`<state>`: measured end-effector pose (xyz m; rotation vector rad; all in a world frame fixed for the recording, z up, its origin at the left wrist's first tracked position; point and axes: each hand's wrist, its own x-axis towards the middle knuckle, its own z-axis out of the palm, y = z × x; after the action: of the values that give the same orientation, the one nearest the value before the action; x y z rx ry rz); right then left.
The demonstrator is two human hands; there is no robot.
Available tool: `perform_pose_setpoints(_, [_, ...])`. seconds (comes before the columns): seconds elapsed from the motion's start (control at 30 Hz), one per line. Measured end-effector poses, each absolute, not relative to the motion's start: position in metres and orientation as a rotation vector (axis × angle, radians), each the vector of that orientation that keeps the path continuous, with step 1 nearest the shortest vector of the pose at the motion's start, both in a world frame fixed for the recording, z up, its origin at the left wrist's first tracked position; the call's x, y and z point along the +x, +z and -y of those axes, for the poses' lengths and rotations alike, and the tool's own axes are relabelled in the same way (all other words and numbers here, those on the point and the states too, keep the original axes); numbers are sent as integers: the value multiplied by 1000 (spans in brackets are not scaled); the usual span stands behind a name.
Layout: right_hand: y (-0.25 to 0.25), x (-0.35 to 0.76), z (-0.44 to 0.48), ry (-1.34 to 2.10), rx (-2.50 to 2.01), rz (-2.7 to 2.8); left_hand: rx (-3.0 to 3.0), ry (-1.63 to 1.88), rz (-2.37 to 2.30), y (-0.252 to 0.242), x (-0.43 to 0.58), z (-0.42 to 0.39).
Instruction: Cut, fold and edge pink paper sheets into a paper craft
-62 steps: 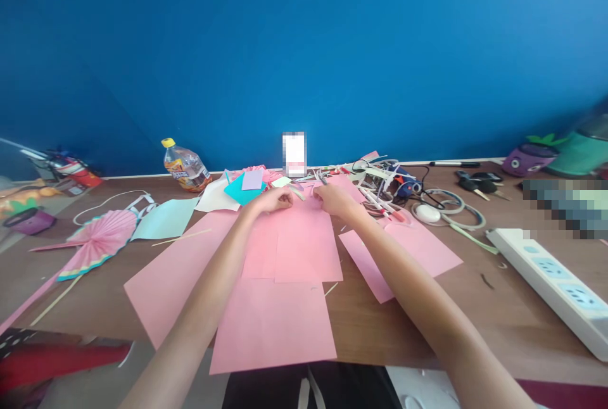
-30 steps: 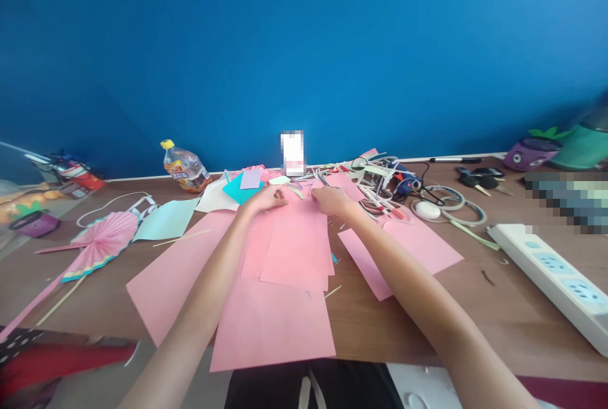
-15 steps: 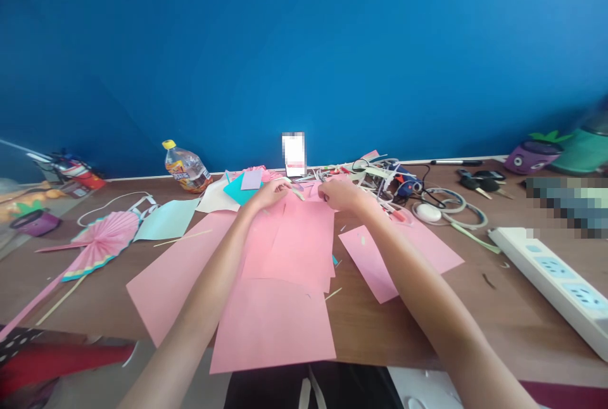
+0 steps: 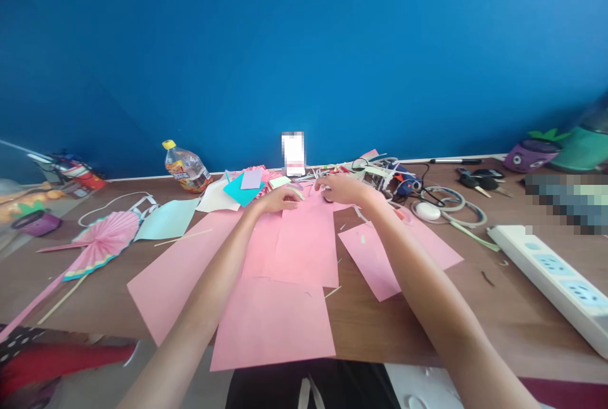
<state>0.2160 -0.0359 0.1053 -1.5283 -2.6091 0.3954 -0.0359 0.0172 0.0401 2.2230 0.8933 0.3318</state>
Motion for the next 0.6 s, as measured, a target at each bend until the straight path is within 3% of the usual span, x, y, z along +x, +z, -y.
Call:
perform_pose_setpoints(0.27, [103, 214, 33, 277, -1554, 2514, 2210, 268, -926, 40, -36, -17])
perform_pose_setpoints(0.6, [106, 199, 40, 256, -1453, 2496, 2151, 748, -905, 75, -16, 3])
